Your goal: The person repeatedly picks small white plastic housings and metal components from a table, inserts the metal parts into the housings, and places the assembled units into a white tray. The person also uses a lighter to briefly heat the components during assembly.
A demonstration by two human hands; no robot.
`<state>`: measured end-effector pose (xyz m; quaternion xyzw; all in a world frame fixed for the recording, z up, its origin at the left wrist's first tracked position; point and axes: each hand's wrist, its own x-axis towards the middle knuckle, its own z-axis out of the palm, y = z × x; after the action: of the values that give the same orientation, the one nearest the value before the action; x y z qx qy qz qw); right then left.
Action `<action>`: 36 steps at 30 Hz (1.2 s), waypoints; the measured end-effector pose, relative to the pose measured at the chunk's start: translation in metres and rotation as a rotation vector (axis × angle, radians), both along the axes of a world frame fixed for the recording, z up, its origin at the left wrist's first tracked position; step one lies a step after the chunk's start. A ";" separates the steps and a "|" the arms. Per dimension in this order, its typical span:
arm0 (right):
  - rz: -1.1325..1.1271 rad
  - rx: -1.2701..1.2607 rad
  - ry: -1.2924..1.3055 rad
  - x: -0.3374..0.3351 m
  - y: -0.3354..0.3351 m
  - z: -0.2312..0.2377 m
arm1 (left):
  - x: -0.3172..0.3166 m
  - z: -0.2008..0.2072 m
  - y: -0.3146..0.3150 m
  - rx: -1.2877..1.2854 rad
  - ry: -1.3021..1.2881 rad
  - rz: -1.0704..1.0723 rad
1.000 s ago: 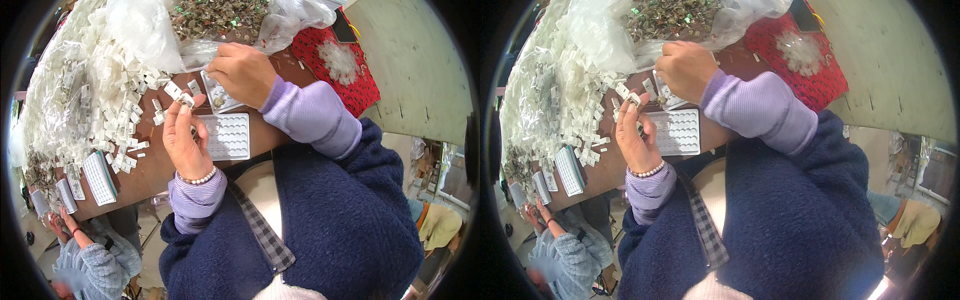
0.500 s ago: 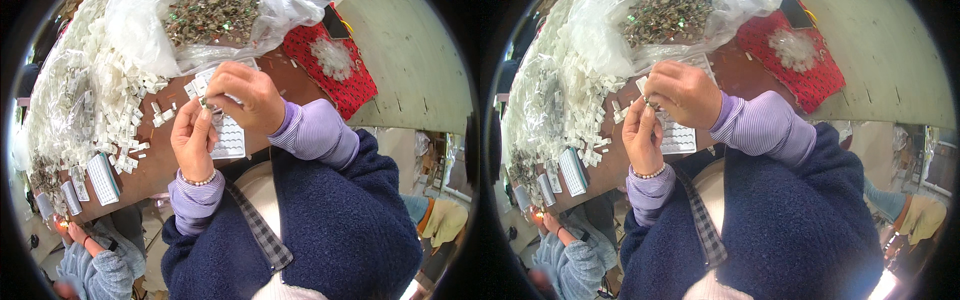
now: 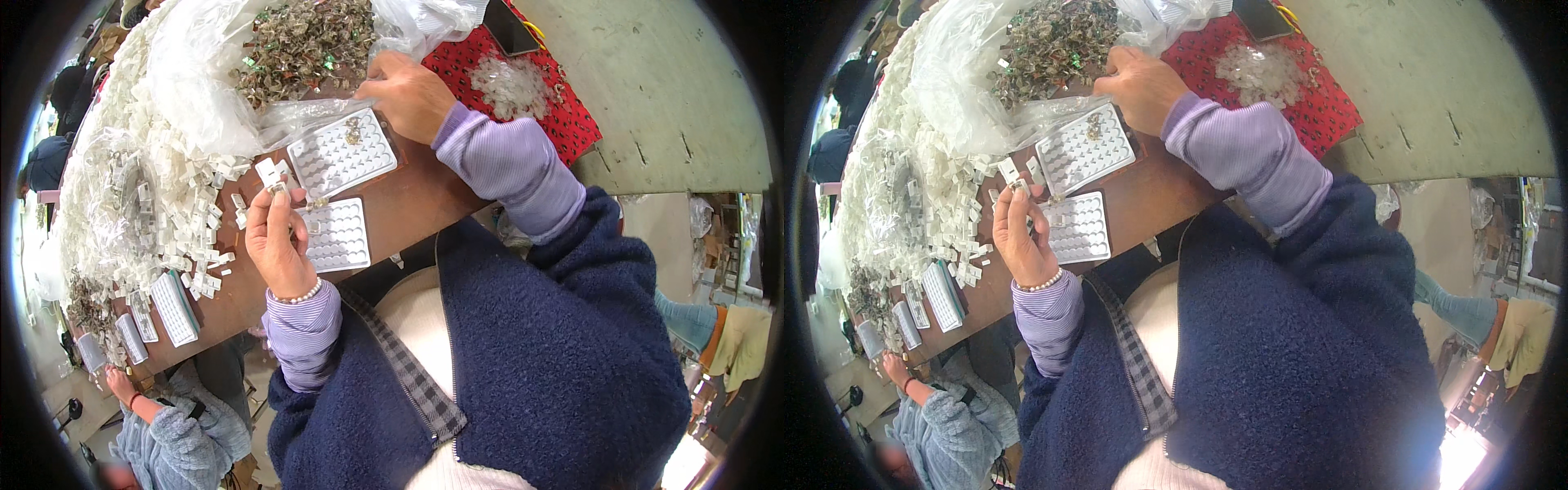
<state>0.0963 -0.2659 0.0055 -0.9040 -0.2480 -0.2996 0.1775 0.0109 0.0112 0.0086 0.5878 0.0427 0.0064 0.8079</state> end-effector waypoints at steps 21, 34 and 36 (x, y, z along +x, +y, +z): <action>0.119 -0.338 0.573 -0.031 0.044 0.037 | 0.002 -0.007 0.011 -0.189 -0.066 0.030; 0.108 -0.304 0.502 -0.031 0.033 0.023 | -0.040 0.028 0.089 0.009 0.033 0.032; 0.098 -0.313 0.519 -0.028 0.033 0.022 | -0.048 0.031 0.092 0.133 0.083 -0.118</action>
<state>0.0684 -0.2330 0.0279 -0.9536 -0.2809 -0.0078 0.1080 -0.0366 0.1028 0.0399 0.6415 0.0409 -0.0627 0.7635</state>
